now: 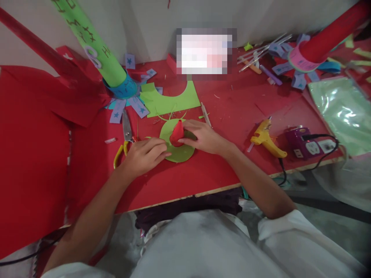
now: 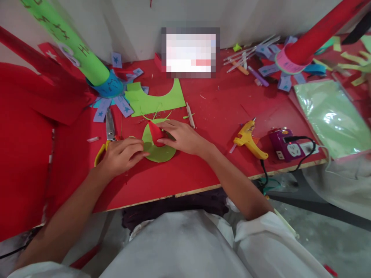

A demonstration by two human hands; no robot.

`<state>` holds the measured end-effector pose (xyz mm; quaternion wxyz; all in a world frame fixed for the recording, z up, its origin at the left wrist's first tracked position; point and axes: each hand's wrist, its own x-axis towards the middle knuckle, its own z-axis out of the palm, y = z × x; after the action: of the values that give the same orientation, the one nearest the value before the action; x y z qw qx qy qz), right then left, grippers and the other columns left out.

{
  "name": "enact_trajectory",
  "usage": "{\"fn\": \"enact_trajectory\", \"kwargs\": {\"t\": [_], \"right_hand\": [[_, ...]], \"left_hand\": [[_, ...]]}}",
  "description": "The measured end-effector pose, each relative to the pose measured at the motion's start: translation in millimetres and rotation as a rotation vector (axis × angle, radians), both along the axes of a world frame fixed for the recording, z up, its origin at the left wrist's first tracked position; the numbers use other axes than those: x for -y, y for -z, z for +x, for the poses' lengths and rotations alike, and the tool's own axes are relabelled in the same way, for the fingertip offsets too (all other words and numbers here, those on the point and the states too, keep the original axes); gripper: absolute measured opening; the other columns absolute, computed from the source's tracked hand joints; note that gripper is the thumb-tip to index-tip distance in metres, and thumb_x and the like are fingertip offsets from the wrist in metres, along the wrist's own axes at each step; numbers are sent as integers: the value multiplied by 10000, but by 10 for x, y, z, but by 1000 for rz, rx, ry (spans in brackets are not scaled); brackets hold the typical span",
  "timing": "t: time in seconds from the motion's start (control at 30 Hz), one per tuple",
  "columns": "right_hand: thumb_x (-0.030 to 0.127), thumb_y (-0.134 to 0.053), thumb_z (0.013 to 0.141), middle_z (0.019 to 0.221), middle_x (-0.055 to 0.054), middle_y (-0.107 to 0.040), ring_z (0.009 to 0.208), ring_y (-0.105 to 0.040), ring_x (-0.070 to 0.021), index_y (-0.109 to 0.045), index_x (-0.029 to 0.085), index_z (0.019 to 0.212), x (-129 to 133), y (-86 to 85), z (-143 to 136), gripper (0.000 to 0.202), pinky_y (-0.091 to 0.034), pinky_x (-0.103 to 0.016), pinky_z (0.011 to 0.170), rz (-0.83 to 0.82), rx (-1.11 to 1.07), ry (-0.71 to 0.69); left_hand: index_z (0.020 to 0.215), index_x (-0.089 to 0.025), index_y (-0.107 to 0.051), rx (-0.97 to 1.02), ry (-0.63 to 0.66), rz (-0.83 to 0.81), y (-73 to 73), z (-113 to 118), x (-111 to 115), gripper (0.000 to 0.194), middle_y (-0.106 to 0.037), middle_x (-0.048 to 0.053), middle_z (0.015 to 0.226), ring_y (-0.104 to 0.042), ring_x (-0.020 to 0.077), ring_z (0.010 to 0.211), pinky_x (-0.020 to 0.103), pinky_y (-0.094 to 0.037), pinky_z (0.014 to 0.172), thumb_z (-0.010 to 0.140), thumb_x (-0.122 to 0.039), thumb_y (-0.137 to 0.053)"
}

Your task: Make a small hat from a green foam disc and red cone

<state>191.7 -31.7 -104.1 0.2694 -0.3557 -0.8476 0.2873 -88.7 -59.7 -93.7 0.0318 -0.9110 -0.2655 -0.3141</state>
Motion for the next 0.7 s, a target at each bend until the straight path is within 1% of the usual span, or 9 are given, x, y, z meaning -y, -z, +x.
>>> {"fn": "enact_trajectory", "kwargs": {"t": [0.13, 0.23, 0.33, 0.4, 0.47, 0.53, 0.6, 0.67, 0.7], "right_hand": [[532, -610, 1076, 1461, -154, -730, 1360, -678, -380, -664, 235, 1466, 8, 12, -7, 493, -552, -554, 1138, -5, 23, 24], [580, -624, 1062, 1458, -155, -731, 1355, -677, -379, -660, 237, 1472, 39, -12, -25, 536, -554, -540, 1132, -4, 29, 31], [595, -608, 1073, 1477, -125, -725, 1378, -667, -344, -655, 262, 1473, 47, -148, 39, 522, -546, -506, 1144, 39, -5, 71], [521, -575, 1111, 1459, -109, -736, 1347, -685, -305, -685, 260, 1423, -8, -301, 201, 422, -544, -469, 1133, 97, -14, 146], [415, -572, 1125, 1356, -128, -776, 1204, -731, -258, -729, 206, 1344, -132, -455, 494, 341, -559, -406, 1043, 138, 50, 308], [306, -591, 1112, 1268, -149, -798, 1118, -736, -217, -765, 134, 1272, -302, -557, 910, 292, -527, -362, 986, 143, 207, 497], [257, -583, 1107, 1291, -192, -796, 1203, -717, -226, -777, 64, 1275, -479, -572, 1400, 321, -471, -382, 1012, 102, 427, 696], [262, -517, 1124, 1328, -257, -776, 1308, -693, -257, -774, 9, 1306, -630, -503, 1890, 404, -432, -412, 975, 41, 602, 903], [274, -507, 1124, 1355, -294, -755, 1358, -675, -276, -765, -3, 1336, -694, -447, 2110, 434, -416, -430, 950, 8, 670, 964]], "left_hand": [[967, -204, -698, 140, 19, 7, -13, 6, -3, 66, -828, 36, 972, -791, 136, 846, 230, -596, 769, 1028, -184, -716], [965, -189, -714, 204, -27, -16, -6, -13, 4, 67, -830, 39, 962, -797, 140, 863, 221, -613, 795, 999, -138, -740], [950, -189, -731, 229, -95, -65, 7, -29, 6, 61, -834, 48, 987, -805, 156, 886, 232, -627, 819, 994, -150, -749], [935, -189, -730, 243, -97, -80, 12, -30, -1, 71, -830, 43, 968, -801, 152, 865, 225, -621, 795, 988, -150, -755], [928, -190, -725, 236, -79, -78, 11, -26, -12, 78, -820, 35, 934, -783, 140, 814, 215, -601, 741, 989, -150, -752], [916, -191, -722, 205, -61, -63, 6, -21, -23, 94, -808, 29, 902, -754, 129, 758, 213, -567, 679, 1001, -155, -730], [897, -191, -717, 164, -53, -46, -5, -13, -30, 127, -796, 26, 878, -716, 117, 701, 217, -530, 633, 1019, -162, -701], [880, -194, -706, 135, -39, -18, -18, 0, -31, 160, -787, 18, 855, -691, 106, 662, 220, -504, 611, 1037, -178, -681], [878, -196, -700, 126, -32, -2, -24, 7, -31, 168, -785, 14, 848, -690, 103, 658, 221, -499, 610, 1044, -183, -675]]}}
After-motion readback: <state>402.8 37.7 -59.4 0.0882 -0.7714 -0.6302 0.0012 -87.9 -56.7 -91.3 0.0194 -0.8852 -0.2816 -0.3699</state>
